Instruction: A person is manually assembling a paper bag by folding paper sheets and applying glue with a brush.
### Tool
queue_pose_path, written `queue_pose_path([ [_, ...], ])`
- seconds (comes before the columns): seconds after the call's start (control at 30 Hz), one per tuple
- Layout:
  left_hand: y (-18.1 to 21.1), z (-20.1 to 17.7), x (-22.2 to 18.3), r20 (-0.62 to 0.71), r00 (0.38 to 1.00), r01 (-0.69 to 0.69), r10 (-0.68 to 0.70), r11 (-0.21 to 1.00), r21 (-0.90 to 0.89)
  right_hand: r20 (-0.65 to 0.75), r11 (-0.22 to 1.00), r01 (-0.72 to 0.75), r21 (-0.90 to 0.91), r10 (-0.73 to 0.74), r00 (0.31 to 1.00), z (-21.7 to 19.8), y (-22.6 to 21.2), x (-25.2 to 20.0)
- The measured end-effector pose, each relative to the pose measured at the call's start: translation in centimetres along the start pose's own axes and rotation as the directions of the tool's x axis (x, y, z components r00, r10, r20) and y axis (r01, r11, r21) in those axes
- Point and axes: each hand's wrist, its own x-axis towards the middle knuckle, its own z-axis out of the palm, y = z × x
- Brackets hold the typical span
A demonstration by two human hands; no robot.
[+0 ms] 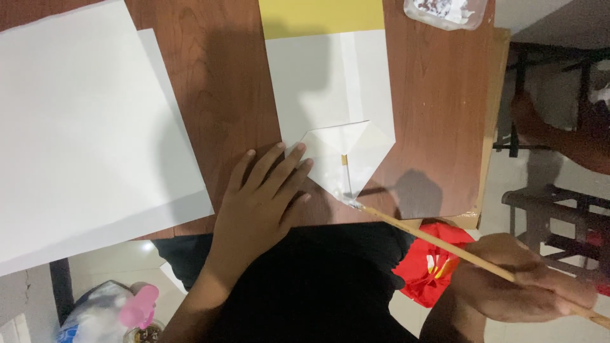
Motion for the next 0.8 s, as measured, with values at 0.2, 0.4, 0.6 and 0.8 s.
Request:
queue_pose_path([
  [0.2,0.0,0.3,0.0,0.011,1.0,-0.003,0.002,1.0,0.009,0.026,0.51,0.064,-0.858,-0.081,0.996,-5.5,3.3,-4.5],
  [0.4,0.1,0.3,0.0,0.006,1.0,0.0,0.0,1.0,0.027,-0.003,0.582,-0.073,-0.81,0.12,0.993,-8.9,9.1,-10.3],
  [0.6,0.2,0.1,0.2,0.007,1.0,0.0,0.0,1.0,0.012,-0.113,0.789,0.294,-0.539,-0.414,0.903,-4.0,4.8,-4.1],
  [0.8,0.3,0.4,0.3,-0.015,1.0,-0.005,0.005,1.0,0.017,-0.122,0.997,-0.027,-0.067,0.019,0.992,-0.6,-0.1,0.6],
])
